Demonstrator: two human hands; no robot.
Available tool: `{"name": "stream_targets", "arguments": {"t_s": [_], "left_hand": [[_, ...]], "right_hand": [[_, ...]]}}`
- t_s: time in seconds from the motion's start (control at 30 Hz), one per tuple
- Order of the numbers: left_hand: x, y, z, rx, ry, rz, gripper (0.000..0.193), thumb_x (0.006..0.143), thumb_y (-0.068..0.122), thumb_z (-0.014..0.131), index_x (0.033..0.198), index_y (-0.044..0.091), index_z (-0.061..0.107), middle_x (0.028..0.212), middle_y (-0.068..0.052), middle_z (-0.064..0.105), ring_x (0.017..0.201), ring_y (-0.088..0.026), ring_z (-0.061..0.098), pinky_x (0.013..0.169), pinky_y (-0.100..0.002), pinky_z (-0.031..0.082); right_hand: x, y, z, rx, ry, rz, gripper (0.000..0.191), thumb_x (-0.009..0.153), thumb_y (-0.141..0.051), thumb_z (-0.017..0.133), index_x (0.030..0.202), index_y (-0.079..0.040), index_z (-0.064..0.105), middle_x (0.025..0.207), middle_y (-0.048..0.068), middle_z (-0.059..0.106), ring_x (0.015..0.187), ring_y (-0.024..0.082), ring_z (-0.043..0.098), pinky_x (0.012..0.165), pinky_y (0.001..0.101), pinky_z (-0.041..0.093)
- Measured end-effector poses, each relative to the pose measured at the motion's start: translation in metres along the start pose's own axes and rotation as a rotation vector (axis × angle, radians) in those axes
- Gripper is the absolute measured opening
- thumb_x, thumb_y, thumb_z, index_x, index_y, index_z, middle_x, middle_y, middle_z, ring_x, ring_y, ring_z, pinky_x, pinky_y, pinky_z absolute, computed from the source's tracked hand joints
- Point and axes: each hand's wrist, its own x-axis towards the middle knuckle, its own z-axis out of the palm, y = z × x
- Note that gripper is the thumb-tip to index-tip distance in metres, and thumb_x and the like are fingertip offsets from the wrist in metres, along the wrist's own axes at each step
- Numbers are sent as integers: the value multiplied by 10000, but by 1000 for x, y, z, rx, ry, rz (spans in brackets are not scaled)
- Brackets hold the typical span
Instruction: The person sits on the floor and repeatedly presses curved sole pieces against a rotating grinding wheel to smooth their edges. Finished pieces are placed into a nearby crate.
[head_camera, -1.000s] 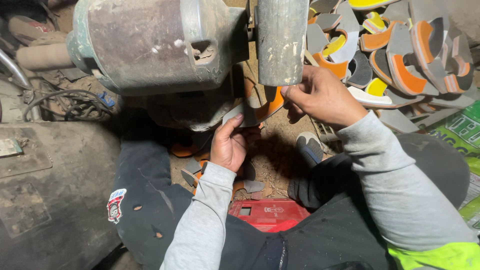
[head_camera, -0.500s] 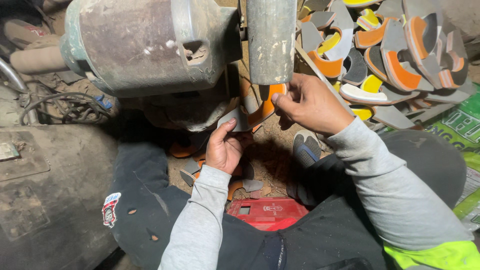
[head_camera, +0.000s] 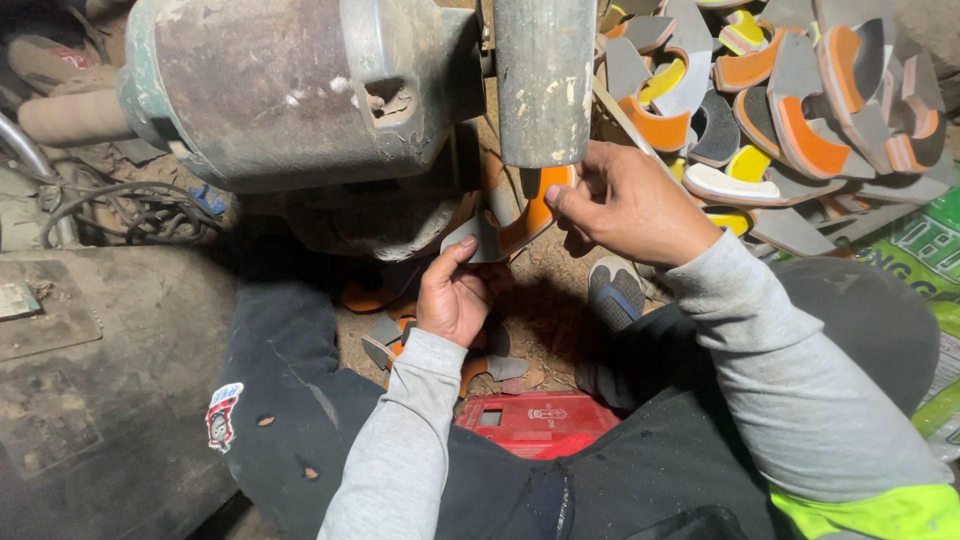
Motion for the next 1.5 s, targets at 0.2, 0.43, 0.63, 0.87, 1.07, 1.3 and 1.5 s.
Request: {"name": "stream_targets", "arguments": {"t_s": [0.2,0.43,0.63,0.87,1.07,1.3,1.5], "left_hand": [[0,-5,-3,-38,39,-34,365,893,223,677,1210,42,662,1027,-98,720,878,-258,660,804,-449,543],[-18,22,19,128,-12,183,316,908,70,665,1211,-18,648,1110,-100,717,1034,-233,689,919,-429,571],[-25,33,41,284,-41,310,265,951,93,686,1197,12,629,1066,-99,696,957,-212,681,790,-428,584],[-1,12,36,94,-27,93,323,986,225,670,1228,13,639,1086,-117,715,928,-271,693,825,-456,585],[11,3,28,50,20,7,358,948,285,660,1237,75,639,1079,-111,726,929,-285,707,833,-457,589],[6,3,15,30,34,11,342,958,259,674,1238,63,645,1068,-95,725,922,-255,693,829,-427,572],[4,2,2,-6,-14,4,304,973,230,665,1214,46,656,1053,-100,735,916,-259,685,827,-433,555]], "right_hand": [[-6,-4,5,-2,17,34,236,949,-195,647,1028,27,643,630,28,653,537,103,656,511,272,543],[-6,8,-13,-182,-146,114,298,947,-252,703,933,40,640,729,66,734,631,119,705,585,284,559],[-1,20,-17,-30,-177,101,239,935,-233,677,1033,-16,665,834,81,734,693,119,702,602,285,583],[11,16,-21,39,-16,-50,249,1020,-212,645,947,26,634,715,23,617,603,79,585,561,243,499],[14,8,-23,-22,44,-78,228,1011,-198,638,919,11,646,658,-6,578,573,59,559,536,231,470],[8,8,-6,-73,58,-65,234,986,-199,682,972,30,638,682,-5,613,587,66,580,528,254,473],[-1,6,4,-42,61,-49,219,959,-195,679,978,18,635,692,5,643,592,82,630,542,259,515]]}}
